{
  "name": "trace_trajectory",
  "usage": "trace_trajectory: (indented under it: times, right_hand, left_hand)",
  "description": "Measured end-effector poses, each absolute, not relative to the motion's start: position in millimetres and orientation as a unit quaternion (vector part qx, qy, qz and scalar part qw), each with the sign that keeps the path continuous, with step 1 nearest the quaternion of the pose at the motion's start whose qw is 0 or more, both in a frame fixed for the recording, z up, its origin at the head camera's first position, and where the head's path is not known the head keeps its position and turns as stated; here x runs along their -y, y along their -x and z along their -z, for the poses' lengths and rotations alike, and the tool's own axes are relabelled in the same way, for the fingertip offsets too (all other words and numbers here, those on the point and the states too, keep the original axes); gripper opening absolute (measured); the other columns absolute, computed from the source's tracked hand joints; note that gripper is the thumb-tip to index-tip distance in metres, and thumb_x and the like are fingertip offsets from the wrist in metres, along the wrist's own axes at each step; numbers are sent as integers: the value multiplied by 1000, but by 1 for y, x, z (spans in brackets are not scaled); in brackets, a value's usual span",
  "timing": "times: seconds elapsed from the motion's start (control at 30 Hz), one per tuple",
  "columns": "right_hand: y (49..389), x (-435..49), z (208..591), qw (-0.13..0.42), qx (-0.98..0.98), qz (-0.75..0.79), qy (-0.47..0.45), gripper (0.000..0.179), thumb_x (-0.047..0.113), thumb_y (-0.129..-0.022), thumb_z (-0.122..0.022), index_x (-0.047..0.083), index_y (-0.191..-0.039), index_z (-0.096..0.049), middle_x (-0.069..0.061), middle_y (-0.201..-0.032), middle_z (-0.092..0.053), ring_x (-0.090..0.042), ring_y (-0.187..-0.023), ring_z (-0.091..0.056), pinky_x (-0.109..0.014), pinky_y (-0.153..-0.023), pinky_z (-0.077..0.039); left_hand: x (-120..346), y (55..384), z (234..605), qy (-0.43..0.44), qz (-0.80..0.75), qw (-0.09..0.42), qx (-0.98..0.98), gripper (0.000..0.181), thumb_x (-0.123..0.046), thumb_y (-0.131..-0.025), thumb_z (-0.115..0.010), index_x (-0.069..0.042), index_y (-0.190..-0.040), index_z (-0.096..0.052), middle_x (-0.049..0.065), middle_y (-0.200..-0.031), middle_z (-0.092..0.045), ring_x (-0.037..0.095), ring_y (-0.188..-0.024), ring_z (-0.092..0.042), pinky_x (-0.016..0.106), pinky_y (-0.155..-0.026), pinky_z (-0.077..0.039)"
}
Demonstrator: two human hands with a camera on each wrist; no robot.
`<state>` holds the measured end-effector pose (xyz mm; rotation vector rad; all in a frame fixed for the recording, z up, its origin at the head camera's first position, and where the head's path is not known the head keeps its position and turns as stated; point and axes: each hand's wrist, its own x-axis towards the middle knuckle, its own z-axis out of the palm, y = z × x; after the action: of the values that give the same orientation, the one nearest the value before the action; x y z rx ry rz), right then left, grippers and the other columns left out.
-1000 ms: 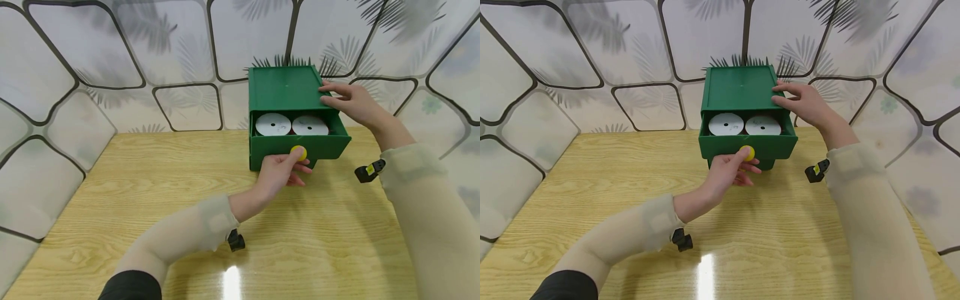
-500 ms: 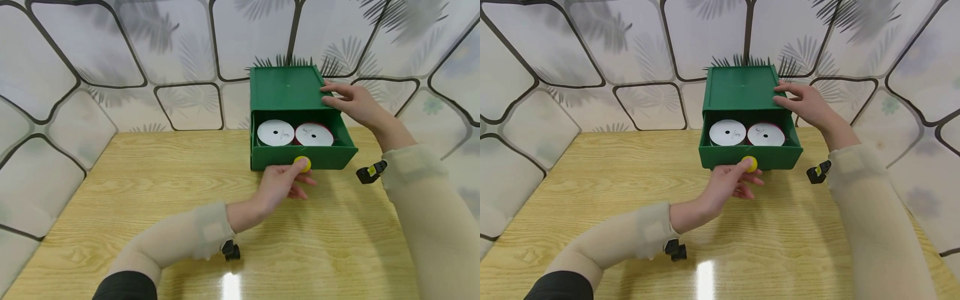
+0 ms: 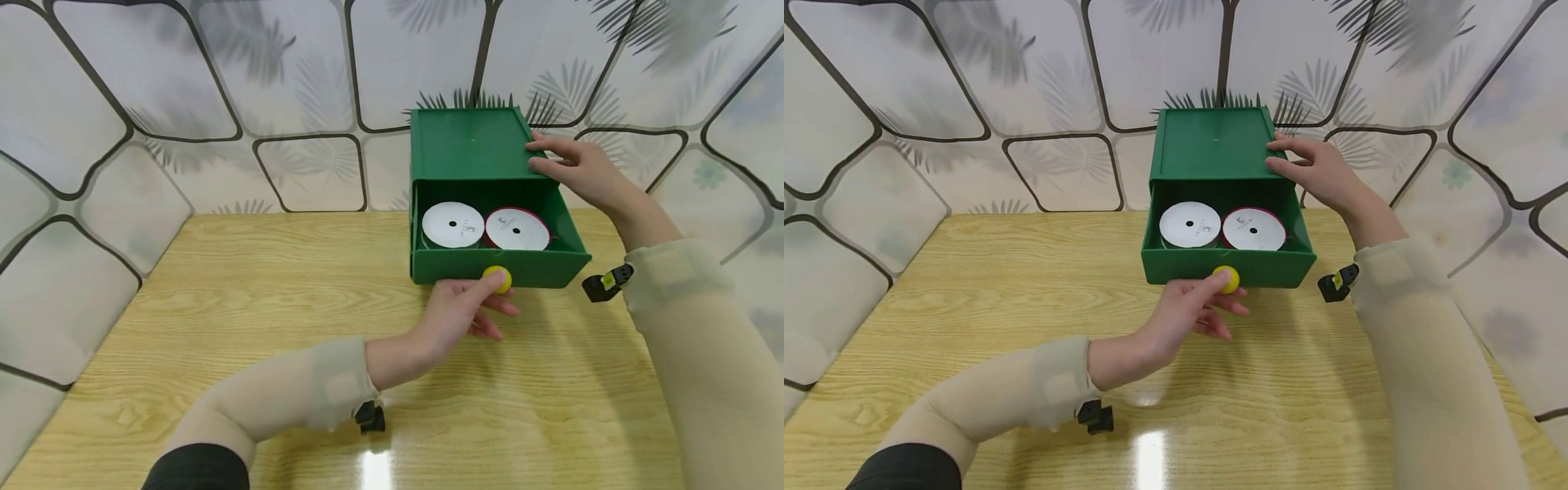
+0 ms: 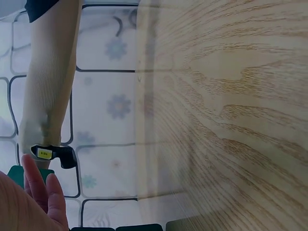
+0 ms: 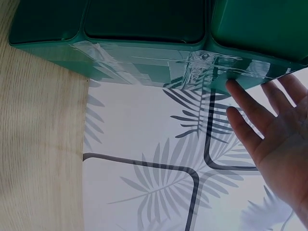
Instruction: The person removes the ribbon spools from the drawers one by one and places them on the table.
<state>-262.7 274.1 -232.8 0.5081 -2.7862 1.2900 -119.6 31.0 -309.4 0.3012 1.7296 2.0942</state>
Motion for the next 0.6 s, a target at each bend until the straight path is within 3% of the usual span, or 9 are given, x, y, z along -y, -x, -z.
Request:
trace_trajectory:
  times: [0.6]
  right_hand:
    - [263,-273,234,18,894,-418,-159,54,32,-100,-53,6,-147,-42,-6,-159,-21,-47,-135,-31,-59,-109,-22]
  left_hand:
    - [0,119,316,-148,-678,235,-680,39,-37,-99,-56,-3,-110,-72,8,-89,-73,17,-52,-61,31,-65,-53]
